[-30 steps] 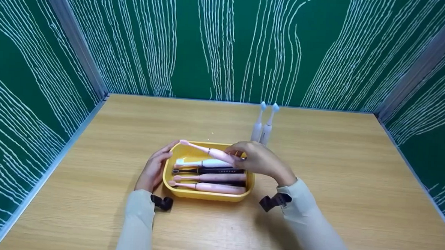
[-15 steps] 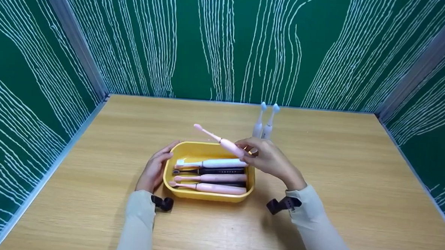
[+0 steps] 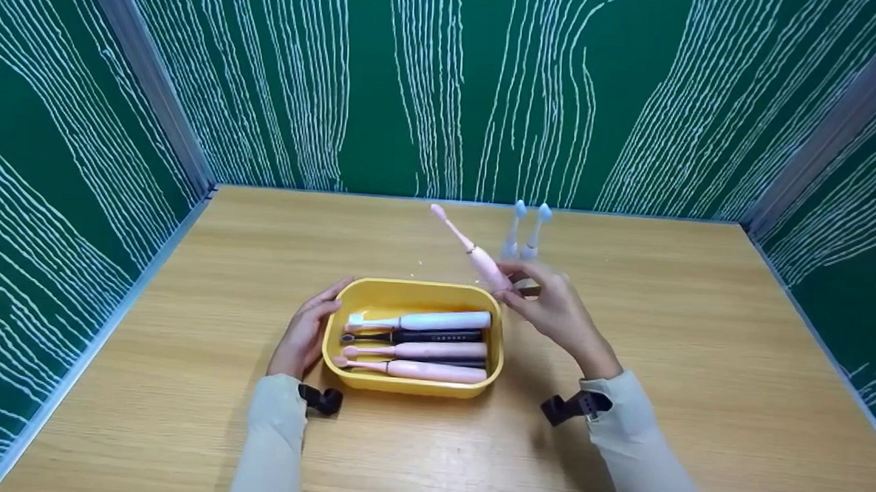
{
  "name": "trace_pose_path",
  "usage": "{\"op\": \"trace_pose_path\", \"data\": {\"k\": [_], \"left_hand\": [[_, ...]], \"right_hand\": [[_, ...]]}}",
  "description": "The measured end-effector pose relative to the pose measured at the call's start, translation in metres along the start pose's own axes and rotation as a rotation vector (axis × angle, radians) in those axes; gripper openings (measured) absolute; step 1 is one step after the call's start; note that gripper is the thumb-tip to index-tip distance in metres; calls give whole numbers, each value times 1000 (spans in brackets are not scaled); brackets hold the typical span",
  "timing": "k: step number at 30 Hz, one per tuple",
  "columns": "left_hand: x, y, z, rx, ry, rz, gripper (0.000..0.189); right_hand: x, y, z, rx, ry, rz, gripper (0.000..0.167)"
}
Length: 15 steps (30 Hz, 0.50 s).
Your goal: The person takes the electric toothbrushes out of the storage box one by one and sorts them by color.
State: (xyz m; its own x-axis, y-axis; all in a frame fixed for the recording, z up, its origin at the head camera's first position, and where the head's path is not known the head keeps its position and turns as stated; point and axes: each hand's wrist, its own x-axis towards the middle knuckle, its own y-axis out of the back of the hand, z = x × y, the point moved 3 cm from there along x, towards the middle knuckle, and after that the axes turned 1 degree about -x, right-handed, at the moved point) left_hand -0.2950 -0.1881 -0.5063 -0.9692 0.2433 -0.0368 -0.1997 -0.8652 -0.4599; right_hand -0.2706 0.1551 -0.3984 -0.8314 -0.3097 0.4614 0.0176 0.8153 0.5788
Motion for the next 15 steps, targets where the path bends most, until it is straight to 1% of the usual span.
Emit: {"op": "trace_pose_path", "data": {"k": [4,8,12,15], "left_hand": [[1,1,0,16,3,6,51],[2,2,-1,25,4,12,51],[2,2,0,13,9,25,51],[2,2,0,-2,10,19,51]], "right_hand": [[-2,4,4,2,9,61,39],[-4,10,9,13,-8,111,42],[-7,15,16,15,-42,151,41],[-8,19,22,27,-41,190,41]]}}
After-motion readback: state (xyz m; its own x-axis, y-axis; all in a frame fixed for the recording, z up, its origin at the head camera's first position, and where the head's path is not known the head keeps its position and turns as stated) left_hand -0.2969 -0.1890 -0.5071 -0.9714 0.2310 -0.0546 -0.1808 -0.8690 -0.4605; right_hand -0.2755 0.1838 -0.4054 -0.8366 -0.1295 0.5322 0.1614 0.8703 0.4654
